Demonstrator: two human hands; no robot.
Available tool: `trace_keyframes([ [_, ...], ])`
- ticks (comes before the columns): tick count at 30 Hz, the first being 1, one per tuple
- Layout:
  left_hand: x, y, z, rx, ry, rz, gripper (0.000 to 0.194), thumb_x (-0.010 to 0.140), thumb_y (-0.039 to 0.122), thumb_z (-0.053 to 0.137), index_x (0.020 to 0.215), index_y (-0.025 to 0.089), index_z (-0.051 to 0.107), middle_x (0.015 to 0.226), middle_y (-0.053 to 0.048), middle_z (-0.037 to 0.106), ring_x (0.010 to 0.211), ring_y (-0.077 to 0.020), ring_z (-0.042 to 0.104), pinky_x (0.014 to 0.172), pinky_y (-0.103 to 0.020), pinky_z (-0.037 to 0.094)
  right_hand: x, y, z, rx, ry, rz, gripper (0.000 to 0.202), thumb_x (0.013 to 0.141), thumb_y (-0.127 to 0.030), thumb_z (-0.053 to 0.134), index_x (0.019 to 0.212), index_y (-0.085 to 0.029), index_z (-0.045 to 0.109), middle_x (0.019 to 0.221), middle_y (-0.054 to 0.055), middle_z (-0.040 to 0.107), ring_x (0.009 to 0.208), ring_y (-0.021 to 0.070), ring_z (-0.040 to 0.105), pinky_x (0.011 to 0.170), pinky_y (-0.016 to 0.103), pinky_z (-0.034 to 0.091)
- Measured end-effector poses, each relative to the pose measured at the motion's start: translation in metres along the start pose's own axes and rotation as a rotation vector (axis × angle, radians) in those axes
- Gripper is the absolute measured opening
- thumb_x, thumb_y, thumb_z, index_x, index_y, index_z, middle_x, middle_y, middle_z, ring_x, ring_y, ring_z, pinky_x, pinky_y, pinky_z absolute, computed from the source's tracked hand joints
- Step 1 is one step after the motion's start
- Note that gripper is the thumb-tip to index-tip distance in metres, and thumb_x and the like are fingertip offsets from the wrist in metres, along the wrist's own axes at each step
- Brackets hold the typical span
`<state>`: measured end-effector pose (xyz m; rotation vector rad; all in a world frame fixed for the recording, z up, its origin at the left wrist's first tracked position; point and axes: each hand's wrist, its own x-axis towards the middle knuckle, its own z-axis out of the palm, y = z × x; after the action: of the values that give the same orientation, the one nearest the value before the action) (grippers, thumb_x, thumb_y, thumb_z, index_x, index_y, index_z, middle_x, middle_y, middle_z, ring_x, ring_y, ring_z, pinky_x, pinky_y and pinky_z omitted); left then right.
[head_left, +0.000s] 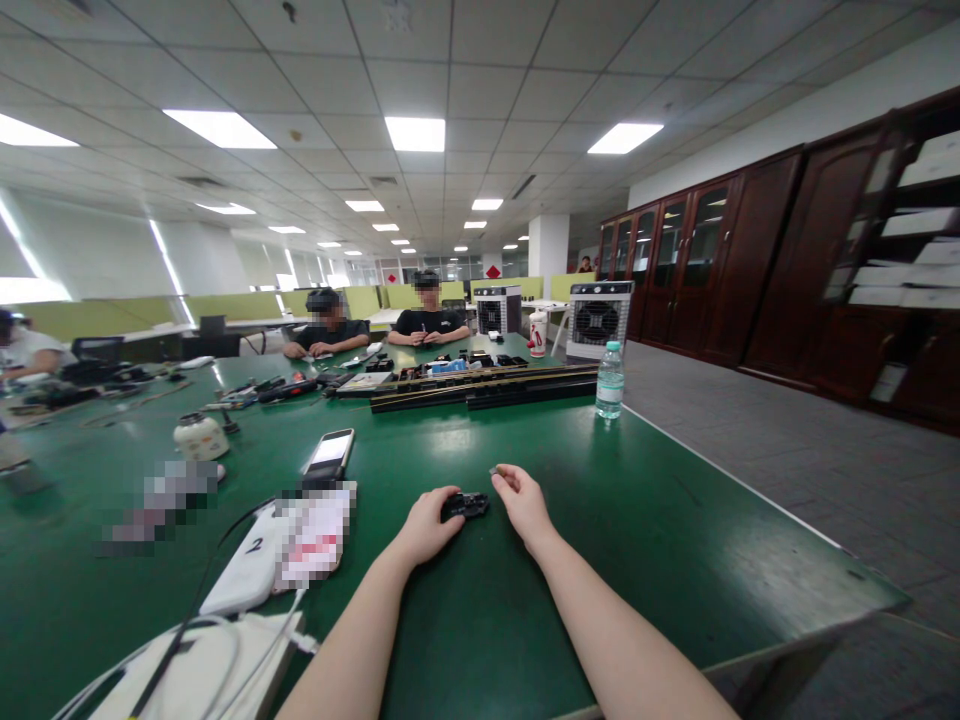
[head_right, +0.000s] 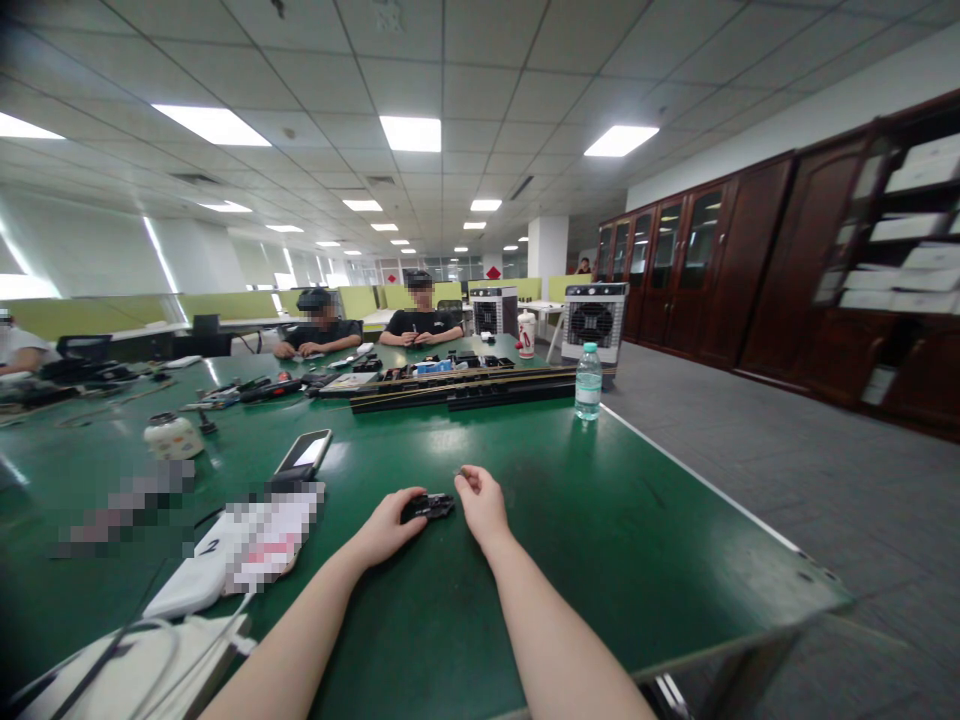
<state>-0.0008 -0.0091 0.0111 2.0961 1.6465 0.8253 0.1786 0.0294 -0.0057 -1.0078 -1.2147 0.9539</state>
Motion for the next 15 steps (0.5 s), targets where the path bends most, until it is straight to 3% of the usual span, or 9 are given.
trace_keyframes([
  [15, 0.0004, -0.0008, 0.0013, 0.016, -0.001, -0.001, 0.043, 0.075, 0.02, 0.062, 0.118, 0.015, 0.061, 0.119, -0.011, 0.065, 0.112, -0.0256, 0.057, 0.1, -0.037, 0.042, -0.0003, 0.0009, 0.0016, 0.005, -0.009, -0.003, 0.032, 0.068, -0.042, 0.067, 0.089, -0.018, 0.066, 0.091, 0.01, 0.074, 0.089, 0.024, 0.069, 0.085, 0.039, 0.053],
])
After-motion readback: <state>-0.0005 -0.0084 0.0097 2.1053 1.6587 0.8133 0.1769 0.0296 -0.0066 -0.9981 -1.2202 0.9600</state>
